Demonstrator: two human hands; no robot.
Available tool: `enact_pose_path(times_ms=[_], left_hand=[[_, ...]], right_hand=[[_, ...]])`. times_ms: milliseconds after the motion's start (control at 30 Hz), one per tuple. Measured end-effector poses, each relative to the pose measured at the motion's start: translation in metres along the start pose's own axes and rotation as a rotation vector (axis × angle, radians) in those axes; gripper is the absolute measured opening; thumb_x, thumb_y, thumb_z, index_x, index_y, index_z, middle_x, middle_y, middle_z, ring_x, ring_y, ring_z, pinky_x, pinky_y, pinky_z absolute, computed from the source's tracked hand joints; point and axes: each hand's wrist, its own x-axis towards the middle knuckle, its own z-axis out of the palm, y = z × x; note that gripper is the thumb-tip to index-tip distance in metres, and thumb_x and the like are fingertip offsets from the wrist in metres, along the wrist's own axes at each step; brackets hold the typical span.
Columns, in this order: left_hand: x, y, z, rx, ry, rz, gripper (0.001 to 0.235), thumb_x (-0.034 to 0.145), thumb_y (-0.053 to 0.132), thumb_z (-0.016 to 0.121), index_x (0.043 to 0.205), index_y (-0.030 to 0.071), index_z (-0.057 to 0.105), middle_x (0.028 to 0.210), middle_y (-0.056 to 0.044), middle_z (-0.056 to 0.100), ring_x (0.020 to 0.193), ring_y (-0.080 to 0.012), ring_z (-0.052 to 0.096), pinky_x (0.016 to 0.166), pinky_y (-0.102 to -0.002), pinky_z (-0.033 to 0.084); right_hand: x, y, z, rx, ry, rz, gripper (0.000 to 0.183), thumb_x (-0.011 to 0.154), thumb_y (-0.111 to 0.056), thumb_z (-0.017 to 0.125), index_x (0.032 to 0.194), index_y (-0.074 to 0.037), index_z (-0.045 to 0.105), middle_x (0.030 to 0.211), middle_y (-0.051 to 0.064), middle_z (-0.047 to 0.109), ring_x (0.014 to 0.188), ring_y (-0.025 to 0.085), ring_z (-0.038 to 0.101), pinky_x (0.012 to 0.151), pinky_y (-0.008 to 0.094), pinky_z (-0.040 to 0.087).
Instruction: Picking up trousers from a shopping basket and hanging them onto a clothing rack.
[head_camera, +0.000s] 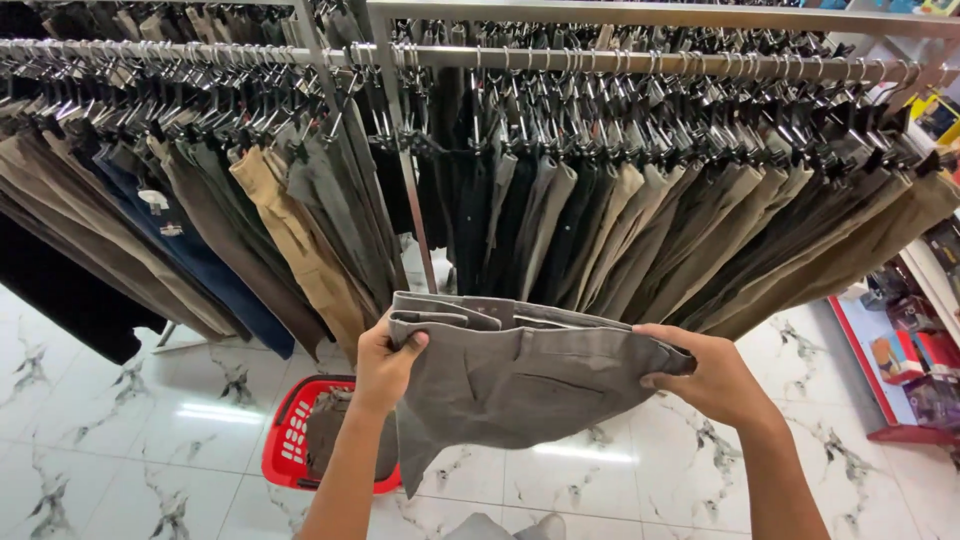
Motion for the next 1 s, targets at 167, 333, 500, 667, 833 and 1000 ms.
enact_pose_path(times_ms=[167, 333, 500, 667, 833, 1000], left_hand=[[-0.003, 0.018, 0.038, 0.067, 0.012, -0.017, 0.024, 0.087, 0.022, 0.081, 0.078, 0.002, 0.071, 0.079, -0.005, 0.062, 0.078, -0.0119, 0.051, 0.075, -0.032, 0.051], [-0.014, 0.007, 0.070, 0.110, 0.062, -0.073, 0.024, 0.085, 0.021, 0.083, 0.082, 0.000, 0.073, 0.090, -0.008, 0.063, 0.084, -0.0135, 0.052, 0.084, -0.034, 0.052], [-0.022, -0.020, 0.076, 0.116, 0.152, -0.155, 0.024, 0.091, 0.025, 0.080, 0.090, 0.002, 0.072, 0.103, -0.005, 0.061, 0.095, -0.0130, 0.053, 0.094, -0.034, 0.049], [-0.022, 0.005, 0.107, 0.143, 0.265, -0.233, 0.028, 0.090, 0.029, 0.081, 0.086, 0.006, 0.065, 0.091, 0.001, 0.052, 0.085, -0.0094, 0.046, 0.084, -0.028, 0.048], [-0.023, -0.042, 0.114, 0.203, 0.378, -0.271, 0.037, 0.098, 0.042, 0.072, 0.087, 0.012, 0.054, 0.081, 0.006, 0.044, 0.078, -0.0094, 0.040, 0.076, -0.027, 0.043], [-0.004, -0.060, 0.128, 0.343, 0.842, -0.219, 0.036, 0.111, 0.035, 0.055, 0.084, 0.015, 0.042, 0.079, 0.002, 0.041, 0.075, -0.0107, 0.040, 0.082, -0.028, 0.039]], right_hand=[[0.017, 0.031, -0.030, -0.029, 0.026, -0.055, 0.058, 0.069, 0.002, 0.090, 0.119, -0.025, 0.082, 0.103, 0.014, 0.083, 0.094, 0.039, 0.077, 0.083, 0.043, 0.062], [0.036, 0.063, -0.058, -0.103, -0.044, -0.075, 0.030, 0.071, -0.003, 0.089, 0.097, -0.015, 0.085, 0.094, 0.013, 0.083, 0.090, 0.034, 0.078, 0.082, 0.041, 0.065], [0.044, 0.079, -0.069, 0.203, -0.072, -0.202, 0.024, 0.081, 0.006, 0.074, 0.095, -0.011, 0.083, 0.109, 0.013, 0.080, 0.098, 0.034, 0.075, 0.086, 0.050, 0.062], [0.083, 0.145, -0.001, 0.729, 0.155, -0.242, 0.003, 0.104, -0.007, 0.060, 0.105, -0.005, 0.061, 0.080, 0.006, 0.057, 0.070, 0.016, 0.056, 0.067, 0.034, 0.054], [0.087, 0.096, 0.044, 1.140, 0.502, -0.141, 0.008, 0.101, -0.013, 0.050, 0.095, -0.011, 0.046, 0.072, -0.001, 0.039, 0.063, 0.010, 0.044, 0.058, 0.023, 0.038], [0.105, 0.080, 0.064, 0.700, 0.894, -0.123, 0.032, 0.100, -0.016, 0.070, 0.078, -0.013, 0.046, 0.061, 0.003, 0.048, 0.057, 0.010, 0.043, 0.061, 0.024, 0.035]])
